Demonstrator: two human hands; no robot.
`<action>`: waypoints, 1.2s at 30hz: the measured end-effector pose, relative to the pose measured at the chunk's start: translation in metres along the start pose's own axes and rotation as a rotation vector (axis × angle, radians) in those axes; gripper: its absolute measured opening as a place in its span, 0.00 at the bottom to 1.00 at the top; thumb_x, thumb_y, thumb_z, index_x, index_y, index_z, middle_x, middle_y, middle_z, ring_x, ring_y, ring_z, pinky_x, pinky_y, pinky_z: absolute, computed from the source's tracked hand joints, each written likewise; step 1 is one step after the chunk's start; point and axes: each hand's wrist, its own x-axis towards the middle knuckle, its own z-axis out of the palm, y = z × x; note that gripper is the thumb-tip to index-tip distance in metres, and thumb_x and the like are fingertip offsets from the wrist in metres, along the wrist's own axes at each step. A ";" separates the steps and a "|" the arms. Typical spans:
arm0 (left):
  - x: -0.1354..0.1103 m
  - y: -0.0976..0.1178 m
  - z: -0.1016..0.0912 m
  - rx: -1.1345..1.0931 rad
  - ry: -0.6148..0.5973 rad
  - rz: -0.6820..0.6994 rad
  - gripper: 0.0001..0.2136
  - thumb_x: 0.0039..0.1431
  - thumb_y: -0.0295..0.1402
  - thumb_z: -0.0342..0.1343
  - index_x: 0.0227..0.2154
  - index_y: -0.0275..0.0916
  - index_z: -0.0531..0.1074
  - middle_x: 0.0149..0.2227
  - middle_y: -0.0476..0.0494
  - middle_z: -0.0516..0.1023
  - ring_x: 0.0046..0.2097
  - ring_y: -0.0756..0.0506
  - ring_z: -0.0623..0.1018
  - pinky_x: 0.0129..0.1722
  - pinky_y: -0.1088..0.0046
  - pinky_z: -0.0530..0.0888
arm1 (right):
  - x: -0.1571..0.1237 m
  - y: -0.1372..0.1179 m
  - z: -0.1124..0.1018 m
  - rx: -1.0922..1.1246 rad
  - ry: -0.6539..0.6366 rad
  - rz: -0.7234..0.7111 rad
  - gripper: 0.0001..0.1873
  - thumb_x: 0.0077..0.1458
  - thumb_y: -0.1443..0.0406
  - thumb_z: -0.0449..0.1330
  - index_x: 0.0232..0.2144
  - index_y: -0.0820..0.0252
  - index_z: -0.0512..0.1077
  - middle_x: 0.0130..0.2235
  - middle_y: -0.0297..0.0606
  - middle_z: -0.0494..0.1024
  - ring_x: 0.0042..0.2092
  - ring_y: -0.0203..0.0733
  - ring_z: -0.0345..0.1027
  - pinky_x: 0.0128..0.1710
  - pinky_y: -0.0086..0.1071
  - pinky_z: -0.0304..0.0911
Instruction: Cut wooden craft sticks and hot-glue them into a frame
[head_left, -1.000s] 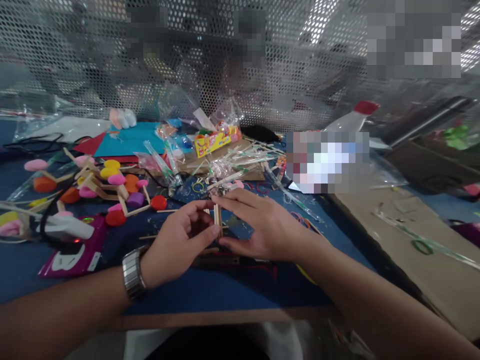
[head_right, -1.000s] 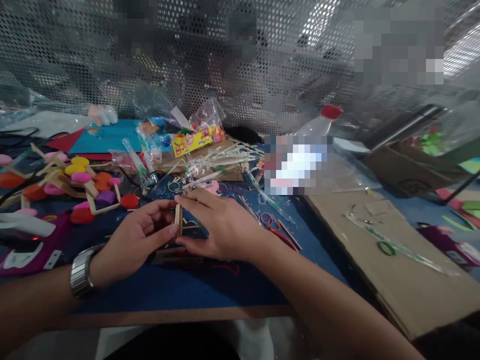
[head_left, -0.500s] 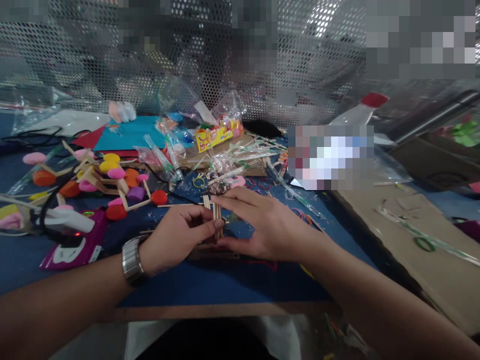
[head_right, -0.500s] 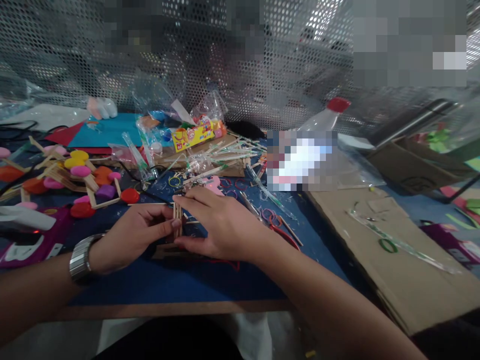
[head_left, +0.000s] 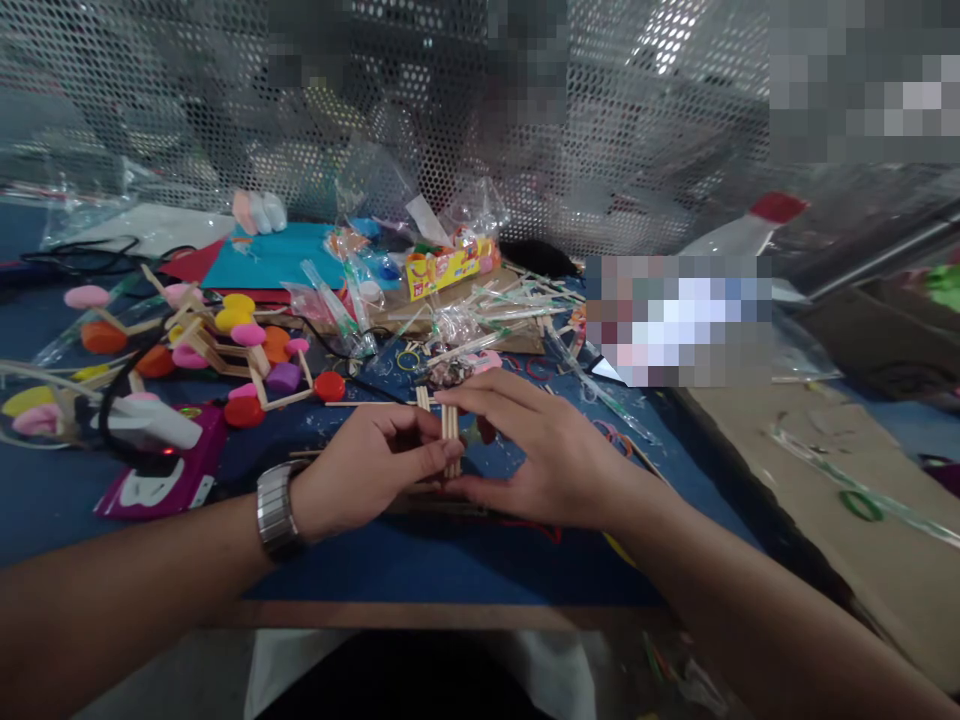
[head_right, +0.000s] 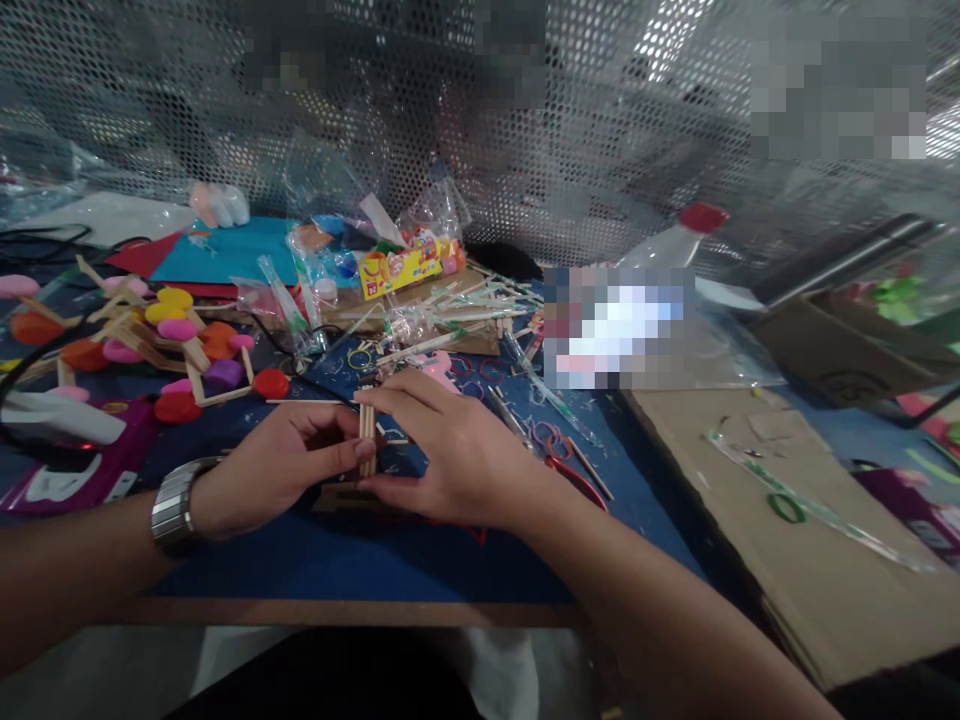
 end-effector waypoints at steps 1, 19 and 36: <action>0.000 0.000 0.000 0.003 -0.009 0.007 0.12 0.50 0.39 0.68 0.23 0.35 0.75 0.23 0.50 0.74 0.26 0.52 0.70 0.27 0.78 0.69 | 0.000 0.000 0.000 -0.008 0.001 -0.001 0.30 0.56 0.59 0.67 0.57 0.63 0.67 0.52 0.51 0.75 0.54 0.50 0.72 0.54 0.42 0.73; -0.002 -0.003 -0.002 -0.022 -0.001 0.016 0.12 0.50 0.39 0.69 0.23 0.36 0.76 0.25 0.48 0.79 0.28 0.50 0.76 0.28 0.76 0.75 | 0.002 -0.010 -0.013 -0.039 -0.029 0.031 0.43 0.56 0.53 0.67 0.66 0.66 0.59 0.59 0.57 0.71 0.59 0.56 0.69 0.56 0.47 0.72; -0.003 -0.008 0.001 -0.026 0.054 0.133 0.09 0.53 0.35 0.66 0.24 0.36 0.76 0.27 0.47 0.77 0.30 0.49 0.76 0.30 0.75 0.75 | -0.131 -0.003 -0.037 -0.326 -0.204 0.582 0.21 0.63 0.59 0.56 0.56 0.59 0.70 0.48 0.51 0.82 0.42 0.55 0.81 0.37 0.45 0.78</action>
